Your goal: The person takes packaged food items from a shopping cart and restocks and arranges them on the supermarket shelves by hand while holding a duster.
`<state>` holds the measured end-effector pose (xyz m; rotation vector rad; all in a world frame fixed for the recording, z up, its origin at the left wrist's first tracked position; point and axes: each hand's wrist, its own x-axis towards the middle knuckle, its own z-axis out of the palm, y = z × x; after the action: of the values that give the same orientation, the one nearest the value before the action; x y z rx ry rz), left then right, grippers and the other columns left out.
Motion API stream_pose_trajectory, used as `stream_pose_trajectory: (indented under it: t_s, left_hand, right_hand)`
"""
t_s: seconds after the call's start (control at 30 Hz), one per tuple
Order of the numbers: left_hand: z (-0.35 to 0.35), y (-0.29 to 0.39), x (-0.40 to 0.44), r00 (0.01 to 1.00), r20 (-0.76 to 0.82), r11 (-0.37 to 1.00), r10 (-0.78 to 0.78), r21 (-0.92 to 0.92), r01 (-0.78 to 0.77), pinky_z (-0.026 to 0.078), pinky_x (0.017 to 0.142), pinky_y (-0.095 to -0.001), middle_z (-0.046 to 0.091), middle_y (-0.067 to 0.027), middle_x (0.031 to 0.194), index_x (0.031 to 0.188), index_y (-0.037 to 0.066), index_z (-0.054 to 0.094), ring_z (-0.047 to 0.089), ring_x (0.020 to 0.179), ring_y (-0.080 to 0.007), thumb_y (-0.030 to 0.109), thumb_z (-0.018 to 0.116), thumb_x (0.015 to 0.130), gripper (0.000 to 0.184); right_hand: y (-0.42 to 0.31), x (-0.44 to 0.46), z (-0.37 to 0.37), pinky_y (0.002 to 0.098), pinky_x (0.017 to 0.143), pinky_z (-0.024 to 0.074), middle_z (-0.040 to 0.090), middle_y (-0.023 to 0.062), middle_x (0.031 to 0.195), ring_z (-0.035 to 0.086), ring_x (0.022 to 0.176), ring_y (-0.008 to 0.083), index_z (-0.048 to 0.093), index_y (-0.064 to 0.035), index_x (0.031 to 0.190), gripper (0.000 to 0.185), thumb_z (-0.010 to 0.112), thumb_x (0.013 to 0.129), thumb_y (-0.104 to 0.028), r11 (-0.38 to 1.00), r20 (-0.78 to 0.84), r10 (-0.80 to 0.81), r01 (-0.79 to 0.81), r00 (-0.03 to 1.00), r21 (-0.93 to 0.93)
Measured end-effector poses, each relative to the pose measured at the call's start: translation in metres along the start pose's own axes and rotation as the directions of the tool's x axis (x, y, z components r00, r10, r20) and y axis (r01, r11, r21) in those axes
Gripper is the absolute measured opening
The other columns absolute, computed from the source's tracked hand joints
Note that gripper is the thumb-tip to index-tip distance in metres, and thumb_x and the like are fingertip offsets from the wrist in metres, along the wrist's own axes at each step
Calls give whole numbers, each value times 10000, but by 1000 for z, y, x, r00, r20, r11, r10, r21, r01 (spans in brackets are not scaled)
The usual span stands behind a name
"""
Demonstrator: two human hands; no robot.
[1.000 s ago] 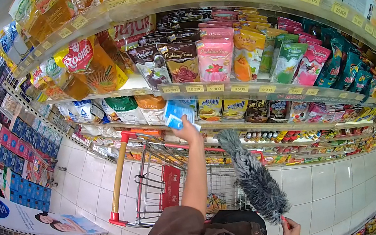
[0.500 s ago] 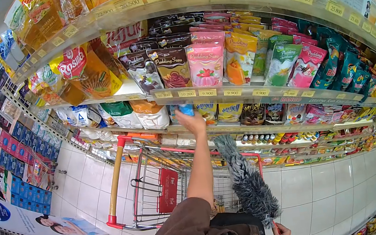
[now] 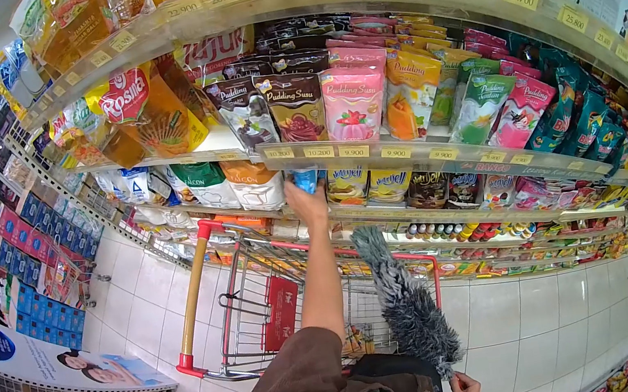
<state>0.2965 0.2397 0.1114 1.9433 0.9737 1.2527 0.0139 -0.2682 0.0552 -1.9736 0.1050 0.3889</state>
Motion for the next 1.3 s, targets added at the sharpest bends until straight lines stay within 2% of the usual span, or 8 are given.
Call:
stream_pose_trajectory:
  t_s: [0.63, 0.7, 0.9, 0.97, 1.0, 1.03, 1.1, 1.3]
  left_hand:
    - [-17, -5, 23, 974, 219, 996, -61, 72, 46, 485, 812, -432, 668, -189, 1020, 1158, 23, 571, 635, 934, -370, 299, 839, 616, 665]
    - [-19, -1, 24, 956, 265, 983, -126, 162, 85, 484, 816, -432, 667, -189, 1029, 1170, 24, 572, 634, 946, -367, 311, 834, 621, 672]
    - [-25, -28, 10, 959, 280, 998, 50, -39, -41, 487, 818, -452, 672, -202, 934, 1205, 19, 540, 636, 884, -398, 245, 778, 680, 619]
    - [-22, -49, -7, 989, 130, 824, 75, -566, 12, 504, 770, -429, 676, -128, 859, 1203, 24, 542, 651, 797, -330, 207, 739, 713, 559]
    - [-49, -29, -19, 862, 461, 648, -211, -595, 476, 506, 733, -375, 658, -74, 888, 1200, 27, 543, 639, 792, -248, 293, 670, 779, 513]
    - [-58, -40, -29, 863, 461, 648, -209, -595, 475, 506, 733, -375, 658, -74, 888, 1200, 27, 543, 639, 792, -248, 293, 670, 779, 513]
    - [-80, -61, -42, 460, 878, 65, -135, -455, 888, 498, 714, -335, 645, -89, 1037, 1221, 53, 541, 630, 855, -202, 437, 564, 842, 540]
    - [-93, -27, -60, 523, 802, -19, -289, -551, 834, 493, 830, -428, 604, -120, 1187, 1257, 76, 534, 617, 978, -258, 655, 420, 877, 702]
  right_hand:
    - [-11, 7, 10, 346, 813, 495, 682, 187, 1019, 629, 945, 222, 650, 57, 1083, 368, 625, 910, -266, 999, 28, 13, -12, 1000, -37]
    - [5, 10, 18, 197, 481, 323, 539, -46, 620, 411, 551, 13, 685, 65, 969, 195, 635, 868, -94, 999, -81, -32, 28, 996, -42]
    - [12, 8, 25, 197, 483, 313, 535, -45, 611, 411, 549, 19, 679, 72, 976, 197, 622, 872, -86, 1000, -85, -14, 14, 996, 1]
    - [19, 11, 27, 197, 483, 310, 537, -44, 616, 410, 550, 19, 677, 72, 981, 198, 620, 874, -85, 1000, -92, -21, 21, 996, -2]
    - [21, 11, 28, 197, 483, 308, 539, -44, 622, 409, 551, 19, 676, 71, 987, 199, 618, 876, -84, 1000, -97, -27, 27, 995, -9]
    - [15, 12, 29, 197, 483, 308, 539, -44, 622, 409, 551, 19, 676, 71, 987, 199, 618, 876, -84, 1000, -98, -28, 27, 995, -8]
    - [-3, 15, 31, 199, 481, 302, 540, -41, 627, 397, 551, 20, 670, 74, 996, 202, 617, 879, -82, 999, -89, -38, 39, 995, 16]
    - [-45, 32, 34, 219, 470, 313, 516, -24, 581, 390, 542, 26, 666, 66, 1000, 221, 648, 859, -102, 981, 3, -164, 163, 987, -102]
